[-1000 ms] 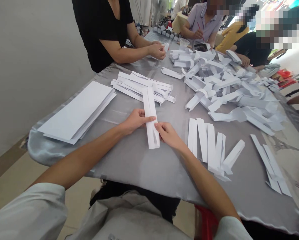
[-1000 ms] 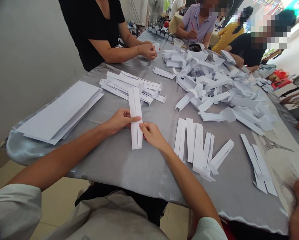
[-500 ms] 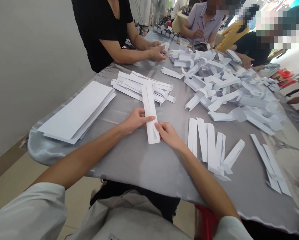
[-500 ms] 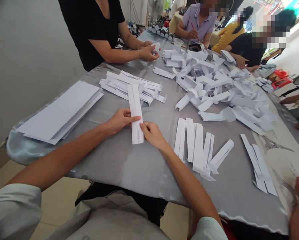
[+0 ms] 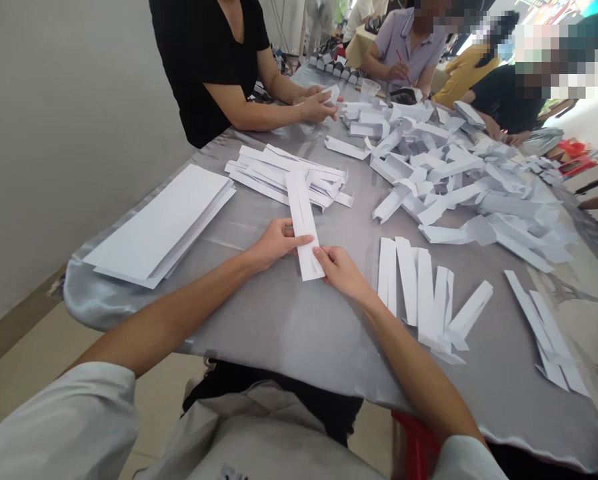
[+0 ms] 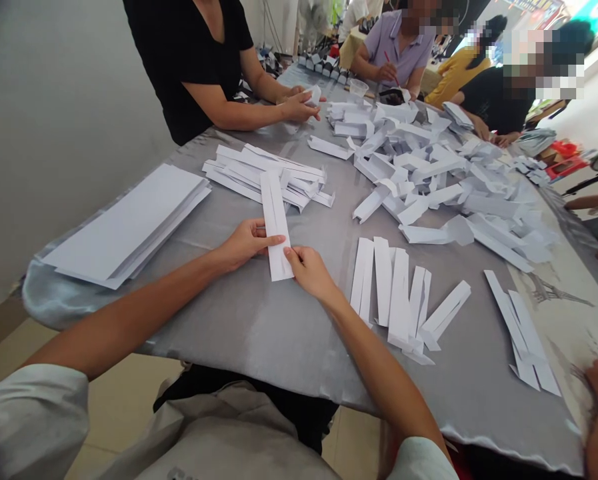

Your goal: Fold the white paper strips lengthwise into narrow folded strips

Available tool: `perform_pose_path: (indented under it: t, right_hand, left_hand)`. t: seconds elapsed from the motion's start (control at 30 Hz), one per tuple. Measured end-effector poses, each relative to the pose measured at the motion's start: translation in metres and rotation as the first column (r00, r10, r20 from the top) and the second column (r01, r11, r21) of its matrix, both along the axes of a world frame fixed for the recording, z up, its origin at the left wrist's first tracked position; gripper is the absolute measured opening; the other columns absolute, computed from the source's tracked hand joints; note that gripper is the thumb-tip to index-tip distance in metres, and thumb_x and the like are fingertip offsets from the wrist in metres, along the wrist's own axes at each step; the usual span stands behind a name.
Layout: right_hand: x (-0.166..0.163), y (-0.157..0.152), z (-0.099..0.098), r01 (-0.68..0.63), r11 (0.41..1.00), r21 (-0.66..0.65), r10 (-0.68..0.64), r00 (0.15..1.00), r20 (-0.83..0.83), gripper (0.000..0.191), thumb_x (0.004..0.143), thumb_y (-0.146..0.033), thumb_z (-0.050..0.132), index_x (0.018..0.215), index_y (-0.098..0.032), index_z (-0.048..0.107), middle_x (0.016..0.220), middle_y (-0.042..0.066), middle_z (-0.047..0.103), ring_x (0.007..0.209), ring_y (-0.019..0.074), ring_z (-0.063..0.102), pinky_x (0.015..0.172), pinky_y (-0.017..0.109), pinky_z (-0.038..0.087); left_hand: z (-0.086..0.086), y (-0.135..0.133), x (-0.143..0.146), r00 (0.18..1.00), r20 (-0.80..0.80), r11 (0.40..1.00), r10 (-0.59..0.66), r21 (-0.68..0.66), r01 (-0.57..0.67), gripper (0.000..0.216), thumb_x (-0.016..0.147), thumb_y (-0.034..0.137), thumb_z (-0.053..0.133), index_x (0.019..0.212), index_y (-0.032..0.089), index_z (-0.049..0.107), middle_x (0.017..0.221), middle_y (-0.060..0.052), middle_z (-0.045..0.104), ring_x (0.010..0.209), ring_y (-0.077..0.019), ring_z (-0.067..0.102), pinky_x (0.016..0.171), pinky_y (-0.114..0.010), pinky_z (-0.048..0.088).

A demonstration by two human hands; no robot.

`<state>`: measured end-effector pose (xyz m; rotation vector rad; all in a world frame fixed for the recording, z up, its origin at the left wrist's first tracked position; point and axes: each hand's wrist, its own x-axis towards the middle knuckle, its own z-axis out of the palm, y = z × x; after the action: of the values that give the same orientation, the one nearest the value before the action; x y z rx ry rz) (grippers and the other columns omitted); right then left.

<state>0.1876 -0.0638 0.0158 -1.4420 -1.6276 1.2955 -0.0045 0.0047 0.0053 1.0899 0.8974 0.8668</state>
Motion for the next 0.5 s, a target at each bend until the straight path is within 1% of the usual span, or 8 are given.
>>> perform_pose_path:
  t: [0.07, 0.17, 0.23, 0.33, 0.4, 0.5]
  right_hand:
    - [0.0005, 0.0002, 0.001, -0.015, 0.999, -0.033, 0.015, 1.0, -0.023, 0.061, 0.105, -0.073, 0.05, 0.07, -0.023, 0.047, 0.052, -0.004, 0.048, 0.046, 0.01, 0.04, 0.047, 0.026, 0.029]
    - [0.0018, 0.0005, 0.0046, -0.092, 0.989, -0.119, 0.087, 0.995, -0.044, 0.064, 0.103, -0.076, 0.051, 0.068, -0.023, 0.048, 0.052, -0.003, 0.05, 0.043, 0.0087, 0.039, 0.045, 0.025, 0.028]
    - [0.0025, 0.0003, 0.0074, -0.107, 0.987, -0.124, 0.104, 0.994, -0.03, 0.064, 0.102, -0.076, 0.053, 0.068, -0.022, 0.049, 0.052, -0.004, 0.049, 0.043, 0.0078, 0.037, 0.044, 0.024, 0.026]
    - [0.0023, -0.0012, 0.0096, -0.094, 0.988, -0.122, 0.09, 0.995, -0.04, 0.065, 0.1, -0.077, 0.057, 0.067, -0.021, 0.051, 0.052, -0.004, 0.048, 0.042, 0.0074, 0.037, 0.042, 0.024, 0.025]
    - [0.0018, -0.0021, 0.0093, -0.097, 0.98, -0.176, 0.084, 0.994, -0.076, 0.064, 0.1, -0.076, 0.059, 0.068, -0.02, 0.055, 0.052, -0.004, 0.048, 0.041, 0.0073, 0.037, 0.042, 0.023, 0.026]
    - [0.0032, 0.0001, 0.0092, -0.081, 0.963, -0.258, 0.058, 0.994, -0.093, 0.063, 0.103, -0.072, 0.058, 0.068, -0.02, 0.056, 0.047, -0.005, 0.047, 0.039, 0.0074, 0.037, 0.04, 0.022, 0.027]
  left_hand:
    - [-0.0022, 0.0004, 0.0003, 1.0, 0.004, 1.0, 0.012, 0.011, -0.012, 0.057, 0.069, 0.037, 0.099, 0.114, 0.01, 0.076, 0.104, -0.015, 0.082, 0.083, -0.0239, 0.077, 0.071, -0.035, 0.062]
    - [-0.0065, 0.0036, -0.0004, 0.997, 0.003, 0.995, 0.075, 0.059, -0.075, 0.056, 0.072, 0.035, 0.097, 0.117, 0.01, 0.076, 0.104, -0.015, 0.083, 0.084, -0.0237, 0.077, 0.075, -0.035, 0.061]
    - [-0.0089, 0.0057, -0.0008, 0.994, 0.003, 0.991, 0.111, 0.077, -0.111, 0.056, 0.072, 0.035, 0.097, 0.117, 0.01, 0.076, 0.104, -0.015, 0.083, 0.086, -0.0243, 0.078, 0.076, -0.035, 0.061]
    - [-0.01, 0.0067, -0.0005, 0.993, 0.006, 0.988, 0.117, 0.096, -0.117, 0.053, 0.073, 0.036, 0.095, 0.115, 0.011, 0.076, 0.104, -0.015, 0.082, 0.087, -0.0252, 0.078, 0.075, -0.035, 0.061]
    - [-0.0093, 0.0061, -0.0002, 0.991, 0.009, 0.984, 0.131, 0.12, -0.131, 0.05, 0.074, 0.036, 0.094, 0.114, 0.011, 0.076, 0.105, -0.015, 0.082, 0.087, -0.0252, 0.077, 0.075, -0.035, 0.061]
    - [-0.0074, 0.0052, 0.0, 0.988, 0.006, 0.978, 0.153, 0.139, -0.153, 0.048, 0.076, 0.033, 0.092, 0.116, 0.011, 0.075, 0.105, -0.014, 0.082, 0.088, -0.0251, 0.078, 0.074, -0.034, 0.06]
